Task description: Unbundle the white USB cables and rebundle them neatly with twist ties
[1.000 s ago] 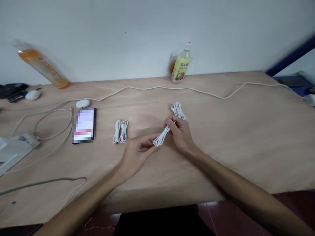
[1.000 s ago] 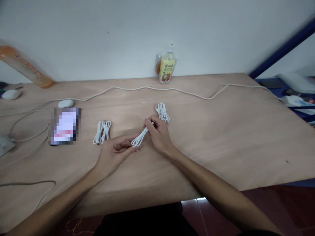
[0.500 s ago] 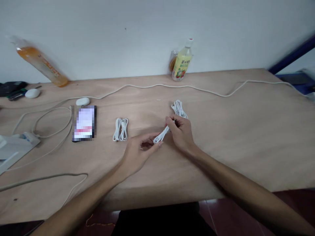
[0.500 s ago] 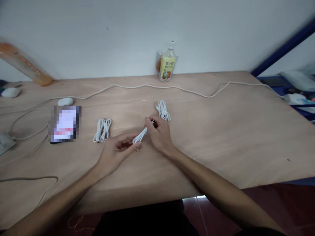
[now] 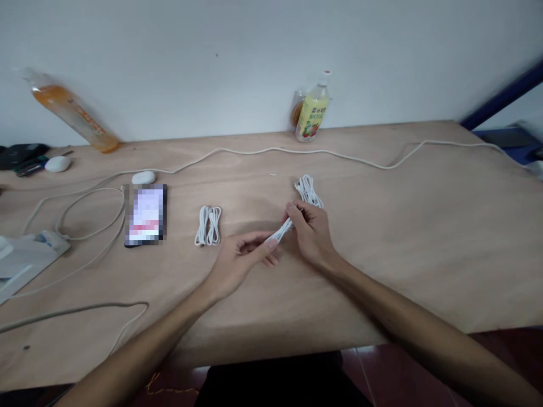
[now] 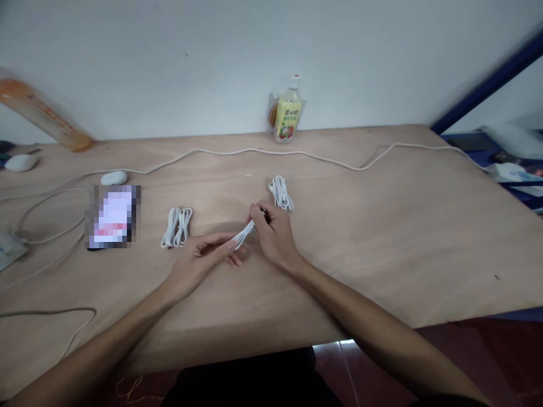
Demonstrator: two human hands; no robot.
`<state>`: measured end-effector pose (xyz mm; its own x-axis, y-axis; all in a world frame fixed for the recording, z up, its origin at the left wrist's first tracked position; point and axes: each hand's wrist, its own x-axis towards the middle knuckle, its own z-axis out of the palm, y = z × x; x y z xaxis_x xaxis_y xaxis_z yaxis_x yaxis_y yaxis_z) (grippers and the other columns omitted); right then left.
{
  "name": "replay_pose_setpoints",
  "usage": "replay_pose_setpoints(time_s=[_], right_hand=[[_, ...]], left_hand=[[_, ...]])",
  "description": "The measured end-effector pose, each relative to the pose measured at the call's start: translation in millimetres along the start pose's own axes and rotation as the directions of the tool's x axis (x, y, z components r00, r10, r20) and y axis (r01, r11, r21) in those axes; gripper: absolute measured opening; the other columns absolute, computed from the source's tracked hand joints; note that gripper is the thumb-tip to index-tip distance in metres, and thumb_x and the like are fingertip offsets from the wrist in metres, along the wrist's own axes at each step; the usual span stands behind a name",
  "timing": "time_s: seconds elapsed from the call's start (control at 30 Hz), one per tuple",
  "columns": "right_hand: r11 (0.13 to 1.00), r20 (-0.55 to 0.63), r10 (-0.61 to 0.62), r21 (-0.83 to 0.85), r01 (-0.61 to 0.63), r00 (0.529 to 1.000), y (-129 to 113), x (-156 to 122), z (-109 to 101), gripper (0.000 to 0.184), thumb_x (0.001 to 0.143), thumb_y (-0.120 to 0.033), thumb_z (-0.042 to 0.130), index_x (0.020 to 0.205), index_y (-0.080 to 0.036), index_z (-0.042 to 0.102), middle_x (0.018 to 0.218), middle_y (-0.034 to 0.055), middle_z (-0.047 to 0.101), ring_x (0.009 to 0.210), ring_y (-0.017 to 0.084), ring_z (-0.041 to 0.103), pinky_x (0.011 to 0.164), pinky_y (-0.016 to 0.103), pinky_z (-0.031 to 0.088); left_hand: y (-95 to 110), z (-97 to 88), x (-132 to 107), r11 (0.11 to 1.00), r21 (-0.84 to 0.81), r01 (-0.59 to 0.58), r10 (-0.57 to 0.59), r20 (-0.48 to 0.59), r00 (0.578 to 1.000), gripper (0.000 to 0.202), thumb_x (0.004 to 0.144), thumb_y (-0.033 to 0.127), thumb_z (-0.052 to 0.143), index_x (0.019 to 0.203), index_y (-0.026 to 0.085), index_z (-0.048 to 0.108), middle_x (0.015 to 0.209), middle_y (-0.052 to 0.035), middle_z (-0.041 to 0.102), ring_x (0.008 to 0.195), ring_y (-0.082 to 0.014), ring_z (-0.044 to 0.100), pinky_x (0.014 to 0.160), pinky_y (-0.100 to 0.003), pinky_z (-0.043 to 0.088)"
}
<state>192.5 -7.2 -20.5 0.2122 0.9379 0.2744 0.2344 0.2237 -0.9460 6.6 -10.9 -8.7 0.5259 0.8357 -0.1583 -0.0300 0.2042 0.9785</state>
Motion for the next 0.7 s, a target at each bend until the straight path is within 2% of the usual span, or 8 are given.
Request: replay_pose_setpoints(time_s=[0.13,0.33,0.53,0.6,0.7], right_hand=[[1.0,-0.006,-0.026,-0.003,0.026,1.0,-0.9,-0.3,-0.1,0.038,0.097,-0.039,0.054,0.063,-0.024,0.058,0.055,-0.0047,0.042,0.053,0.014,0.038,0.054,0.03,0.032],[0.999,-0.002,-0.032,-0.031,0.032,0.999,-1.2,-1.3,0.1,0.036,0.095,-0.039,0.054,0.062,-0.023,0.059,0.055,-0.0047,0.043,0.054,0.014,0.04,0.054,0.029,0.031],[0.998,0.024,-0.053,-0.037,0.054,0.998,-3.1,-2.2,-1.2,0.036,0.096,-0.036,0.054,0.063,-0.023,0.057,0.055,-0.0054,0.041,0.053,0.013,0.037,0.053,0.029,0.029],[0.998,0.051,-0.069,-0.009,0.069,0.996,-4.6,-2.9,-1.8,0.035,0.097,-0.035,0.054,0.064,-0.023,0.058,0.056,-0.0053,0.042,0.053,0.013,0.038,0.053,0.029,0.03],[0.994,0.091,-0.097,0.056,0.093,0.991,-7.1,-4.7,-2.5,0.037,0.1,-0.039,0.055,0.067,-0.023,0.059,0.057,-0.0054,0.044,0.054,0.013,0.04,0.055,0.03,0.034]], left_hand=[[0.0,-1.5,1.6,0.995,-0.075,0.063,-0.06,0.047,0.997,0.039,0.086,0.047,0.088,0.105,0.014,0.084,0.088,-0.0066,0.082,0.071,-0.0171,0.075,0.071,-0.031,0.065],[0.2,-3.4,2.1,0.995,-0.052,0.081,-0.076,0.092,0.993,0.037,0.085,0.048,0.089,0.092,0.014,0.078,0.078,-0.0015,0.075,0.066,-0.0146,0.073,0.067,-0.027,0.062],[2.5,-3.7,-0.7,0.999,0.022,0.039,-0.042,0.144,0.989,0.034,0.097,0.048,0.078,0.1,0.015,0.072,0.071,0.0005,0.072,0.062,-0.0139,0.071,0.065,-0.026,0.061],[3.5,-3.6,-1.6,0.996,-0.025,0.085,-0.078,0.199,0.977,0.033,0.098,0.047,0.077,0.105,0.016,0.068,0.073,0.0021,0.07,0.058,-0.0137,0.07,0.059,-0.026,0.06],[4.8,-4.7,-2.3,0.968,-0.136,0.212,-0.154,0.344,0.926,0.034,0.098,0.045,0.078,0.111,0.018,0.063,0.086,-0.0002,0.073,0.054,-0.0145,0.072,0.051,-0.025,0.056]])
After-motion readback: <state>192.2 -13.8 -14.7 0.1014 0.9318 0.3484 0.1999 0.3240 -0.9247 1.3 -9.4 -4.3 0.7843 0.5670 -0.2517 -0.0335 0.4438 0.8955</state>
